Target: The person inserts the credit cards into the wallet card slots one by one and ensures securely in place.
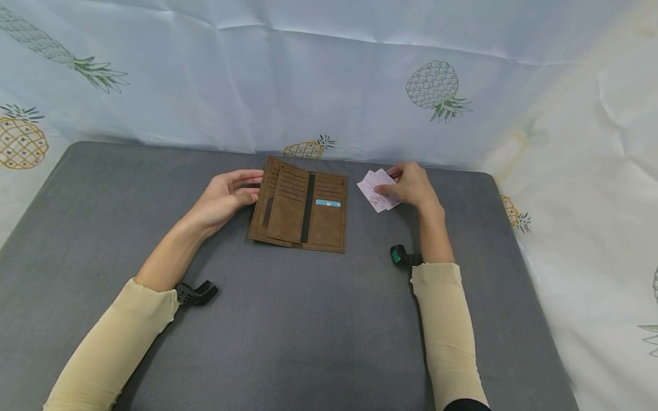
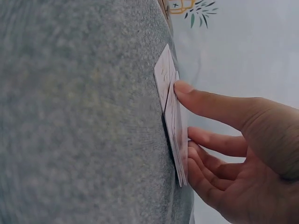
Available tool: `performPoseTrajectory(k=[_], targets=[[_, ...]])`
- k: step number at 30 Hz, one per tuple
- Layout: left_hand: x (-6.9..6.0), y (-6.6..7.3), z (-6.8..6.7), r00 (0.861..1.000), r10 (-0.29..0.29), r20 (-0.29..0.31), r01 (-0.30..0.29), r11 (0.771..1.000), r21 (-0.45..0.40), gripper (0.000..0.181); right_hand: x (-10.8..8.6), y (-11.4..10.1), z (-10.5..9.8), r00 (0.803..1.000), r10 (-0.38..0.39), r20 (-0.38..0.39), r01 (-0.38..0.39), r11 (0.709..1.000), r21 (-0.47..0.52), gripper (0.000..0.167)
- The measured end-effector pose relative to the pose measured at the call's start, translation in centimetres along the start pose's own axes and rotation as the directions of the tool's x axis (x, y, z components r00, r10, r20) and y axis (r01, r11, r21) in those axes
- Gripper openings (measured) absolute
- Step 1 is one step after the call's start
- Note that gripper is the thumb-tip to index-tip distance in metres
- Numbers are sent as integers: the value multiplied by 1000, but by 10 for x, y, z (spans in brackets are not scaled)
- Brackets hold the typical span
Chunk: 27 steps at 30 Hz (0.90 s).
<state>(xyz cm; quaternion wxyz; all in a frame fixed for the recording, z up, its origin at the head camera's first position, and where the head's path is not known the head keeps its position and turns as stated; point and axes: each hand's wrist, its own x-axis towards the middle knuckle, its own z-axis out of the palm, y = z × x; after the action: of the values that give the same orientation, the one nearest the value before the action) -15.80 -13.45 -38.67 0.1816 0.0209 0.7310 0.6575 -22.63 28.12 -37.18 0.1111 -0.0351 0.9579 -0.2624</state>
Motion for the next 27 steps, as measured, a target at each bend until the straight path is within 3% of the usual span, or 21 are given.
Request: performPoseTrajectory(k=[4,14,21,27], targets=[[0,0,1,1000,-3,0,3,1000,-2,61,0,2,1,999,5,-37,-4,1000,31,59],[-1,0,1,1000,-7,-1,7,1000,-9,61,-1,11,-1,988,28,-150,6,975,223,40],[-1,0,2,1000,-8,-1,8,1000,-4,60,1,22,-4,989,85,-122,-37,934,355,39],[-1,1,1,1000,-11,7,11,1000,-9,61,2,25,-3,989,100,-113,-56,936,347,36]])
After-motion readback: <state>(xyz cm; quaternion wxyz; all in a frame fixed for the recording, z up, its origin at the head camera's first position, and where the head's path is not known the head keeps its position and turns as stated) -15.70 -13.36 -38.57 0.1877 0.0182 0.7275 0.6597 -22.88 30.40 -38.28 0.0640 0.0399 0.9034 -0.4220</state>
